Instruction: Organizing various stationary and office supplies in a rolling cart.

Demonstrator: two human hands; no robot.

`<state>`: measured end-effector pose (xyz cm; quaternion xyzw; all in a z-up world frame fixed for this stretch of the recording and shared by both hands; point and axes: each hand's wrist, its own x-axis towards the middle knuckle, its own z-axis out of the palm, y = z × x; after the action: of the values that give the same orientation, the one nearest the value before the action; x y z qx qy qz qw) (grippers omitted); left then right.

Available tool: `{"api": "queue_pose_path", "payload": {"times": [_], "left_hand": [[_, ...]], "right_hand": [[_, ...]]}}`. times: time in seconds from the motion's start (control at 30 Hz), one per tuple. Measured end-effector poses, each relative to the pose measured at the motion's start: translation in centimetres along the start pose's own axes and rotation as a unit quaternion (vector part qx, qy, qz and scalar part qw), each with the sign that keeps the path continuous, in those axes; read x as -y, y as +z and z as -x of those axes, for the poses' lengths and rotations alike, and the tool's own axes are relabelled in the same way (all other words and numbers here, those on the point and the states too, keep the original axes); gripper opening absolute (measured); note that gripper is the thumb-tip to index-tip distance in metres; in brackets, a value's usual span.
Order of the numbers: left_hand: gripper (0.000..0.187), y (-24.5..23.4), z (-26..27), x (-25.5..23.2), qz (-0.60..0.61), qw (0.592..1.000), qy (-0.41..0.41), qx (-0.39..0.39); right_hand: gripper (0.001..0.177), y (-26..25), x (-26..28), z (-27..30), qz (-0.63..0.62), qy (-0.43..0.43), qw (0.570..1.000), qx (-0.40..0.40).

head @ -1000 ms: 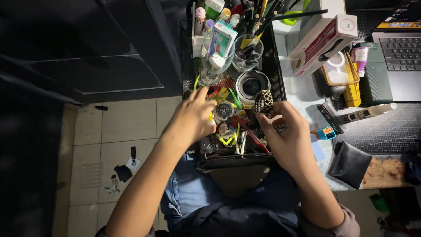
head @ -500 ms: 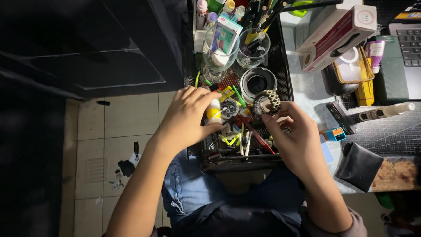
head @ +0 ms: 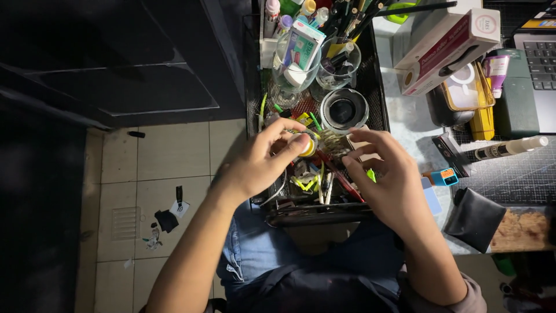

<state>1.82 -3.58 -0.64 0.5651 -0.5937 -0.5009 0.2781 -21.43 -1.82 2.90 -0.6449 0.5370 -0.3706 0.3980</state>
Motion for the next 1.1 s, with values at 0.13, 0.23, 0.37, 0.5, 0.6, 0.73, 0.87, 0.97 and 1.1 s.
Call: {"api": "queue_pose_path", "payload": {"times": [0.13, 0.23, 0.37, 0.5, 0.6, 0.73, 0.87, 0.97, 1.1], "left_hand": [[0.051, 1.2, -0.6, -0.1, 0.112, 0.991, 0.072, 0.019], [0.052, 1.5, -1.2, -0.1, 0.089, 0.995, 0.047, 0.010], [0.050, 1.8, -0.9, 0.0, 0.169, 0.984, 0.051, 0.030], [0.050, 0.7, 1.6, -1.5, 0.187, 0.981, 0.044, 0.038], [0.051, -1.0, 4.0, -2.5, 0.210, 0.972, 0.102, 0.014], [0.048, -2.4, 6.8, -2.4, 0.159, 0.977, 0.133, -0.041], [0.045, -3.2, 7.5, -1.3, 0.186, 0.975, 0.110, -0.059], [0.041, -3.3, 7.0, 0.6, 0.242, 0.960, 0.099, -0.100], [0.038, -5.5, 7.3, 0.2, 0.210, 0.964, 0.088, -0.134]], "right_hand": [[0.029, -0.3, 0.0, -0.1, 0.054, -0.054, 0.996, 0.053], [0.032, -0.5, -0.1, -0.3, 0.064, -0.046, 0.994, 0.081], [0.043, 0.2, 1.8, -0.3, 0.135, -0.134, 0.979, 0.070], [0.052, 1.7, 3.8, -0.2, 0.156, -0.183, 0.966, 0.092], [0.040, 2.9, 5.4, -0.3, 0.199, -0.271, 0.940, 0.059], [0.045, 4.2, 6.9, -0.5, 0.211, -0.297, 0.927, 0.093], [0.044, 5.3, 7.7, -0.7, 0.060, -0.242, 0.961, 0.123], [0.038, 4.8, 6.6, -1.9, 0.157, -0.278, 0.944, 0.084], [0.036, 3.7, 5.9, -3.7, 0.201, -0.255, 0.944, 0.053]]}}
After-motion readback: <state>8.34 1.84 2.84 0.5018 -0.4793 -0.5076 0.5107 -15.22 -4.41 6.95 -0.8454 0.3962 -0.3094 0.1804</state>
